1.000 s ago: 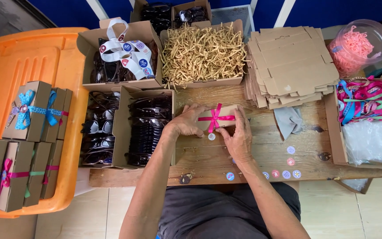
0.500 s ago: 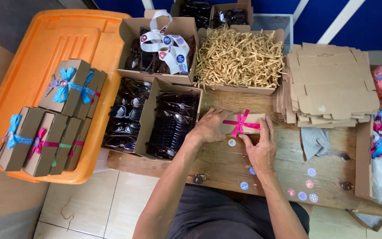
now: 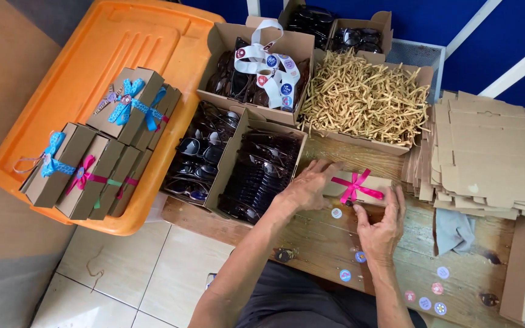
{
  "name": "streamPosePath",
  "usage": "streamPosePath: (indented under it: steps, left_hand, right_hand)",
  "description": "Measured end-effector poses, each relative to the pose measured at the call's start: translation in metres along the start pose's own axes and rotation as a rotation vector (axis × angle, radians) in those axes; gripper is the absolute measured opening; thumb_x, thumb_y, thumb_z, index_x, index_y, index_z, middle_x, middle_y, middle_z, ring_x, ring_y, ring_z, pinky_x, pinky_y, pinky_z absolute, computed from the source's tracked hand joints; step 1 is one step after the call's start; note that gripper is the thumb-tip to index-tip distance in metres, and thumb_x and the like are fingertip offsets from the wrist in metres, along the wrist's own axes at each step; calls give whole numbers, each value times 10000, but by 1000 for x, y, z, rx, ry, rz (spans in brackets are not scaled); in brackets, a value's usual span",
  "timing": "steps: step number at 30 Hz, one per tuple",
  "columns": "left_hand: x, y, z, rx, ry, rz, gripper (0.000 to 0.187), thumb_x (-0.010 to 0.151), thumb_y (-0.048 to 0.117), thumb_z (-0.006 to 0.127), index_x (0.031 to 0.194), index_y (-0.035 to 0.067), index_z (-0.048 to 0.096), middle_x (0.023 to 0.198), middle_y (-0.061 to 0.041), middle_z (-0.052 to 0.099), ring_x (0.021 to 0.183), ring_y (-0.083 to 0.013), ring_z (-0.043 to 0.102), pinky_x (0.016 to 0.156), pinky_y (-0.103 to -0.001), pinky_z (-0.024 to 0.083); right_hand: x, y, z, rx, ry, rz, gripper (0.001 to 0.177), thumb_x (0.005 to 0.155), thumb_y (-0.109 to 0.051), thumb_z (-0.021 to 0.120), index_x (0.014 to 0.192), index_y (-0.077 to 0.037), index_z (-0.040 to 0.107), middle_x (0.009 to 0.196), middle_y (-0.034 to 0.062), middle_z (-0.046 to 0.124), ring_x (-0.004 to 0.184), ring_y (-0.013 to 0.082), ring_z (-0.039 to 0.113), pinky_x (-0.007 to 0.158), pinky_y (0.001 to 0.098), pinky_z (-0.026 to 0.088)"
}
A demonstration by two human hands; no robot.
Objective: The person ties a pink ribbon around a small brown cardboard box, forming a bow. They then pick up a small round sticker and place it on top of the bow to secure it.
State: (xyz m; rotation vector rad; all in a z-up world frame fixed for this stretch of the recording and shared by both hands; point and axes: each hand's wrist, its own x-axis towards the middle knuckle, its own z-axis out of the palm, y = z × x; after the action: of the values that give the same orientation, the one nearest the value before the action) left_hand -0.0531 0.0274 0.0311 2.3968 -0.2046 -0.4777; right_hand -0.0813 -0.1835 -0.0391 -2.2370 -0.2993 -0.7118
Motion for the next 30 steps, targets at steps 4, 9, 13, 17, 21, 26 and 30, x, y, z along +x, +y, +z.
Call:
streamPosePath:
  steps: [4, 9, 13, 17, 21, 26, 30]
  left_hand:
    - [-16, 21, -27, -63, -7, -4, 1137, 646, 268, 935, 1600, 222, 319, 1551, -202, 422, 1463, -499, 366, 1213, -560, 356]
    - [-13, 9, -31, -196, -25, 93, 1175, 743, 419, 834, 1617, 113, 110, 1706, -149, 84, 1561, -368, 112, 1227, -571, 219]
    - [-12, -17, -24, -335, 275, 194, 814, 822, 210, 823, 1519, 26, 447, 1503, -275, 484, 1417, -495, 438, 1170, -581, 418]
    - [10, -56, -3, -478, 698, 341, 441, 874, 32, 782, 1294, -28, 661, 1138, -220, 684, 1068, -401, 705, 903, -454, 612]
    - [-5, -58, -20, -497, 870, 254, 315, 908, 40, 768, 1213, -10, 706, 965, -165, 725, 895, -305, 759, 739, -373, 639]
    - [-14, -61, -34, -453, 889, 183, 290, 932, 50, 746, 1218, 23, 708, 891, -116, 756, 779, -204, 725, 653, -320, 593]
    - [-19, -55, -39, -403, 863, 194, 292, 932, 47, 749, 1216, 7, 698, 898, -131, 765, 777, -235, 727, 663, -340, 588]
  right_hand:
    - [-3, 9, -1, 82, 16, -8, 688, 748, 148, 756, 1399, 77, 548, 1460, 321, 484, 1317, 511, 518, 1075, 574, 426]
    - [4, -22, -15, 12, 104, -159, 278, 1061, 60, 475, 1313, 159, 539, 1376, 336, 549, 1277, 471, 572, 1045, 506, 538]
    - [-10, 12, -3, -28, 226, -132, 282, 980, 29, 654, 1259, 66, 662, 1275, 204, 620, 1161, 398, 649, 987, 474, 517]
    - [-8, 12, -5, -20, 282, -68, 190, 1030, -26, 619, 1202, 27, 680, 1127, 159, 599, 936, 327, 626, 809, 406, 551]
    - [-11, 13, -6, 37, 290, -22, 147, 1029, -5, 616, 1160, 17, 678, 1020, 126, 580, 845, 296, 633, 728, 363, 556]
    - [-8, 7, -4, -15, 250, -111, 151, 1044, -100, 604, 1149, -41, 696, 1045, 88, 602, 880, 285, 620, 790, 385, 504]
    - [1, -18, -8, -235, 137, -272, 204, 1075, -263, 564, 1126, -127, 707, 1218, 61, 616, 969, 277, 584, 865, 389, 367]
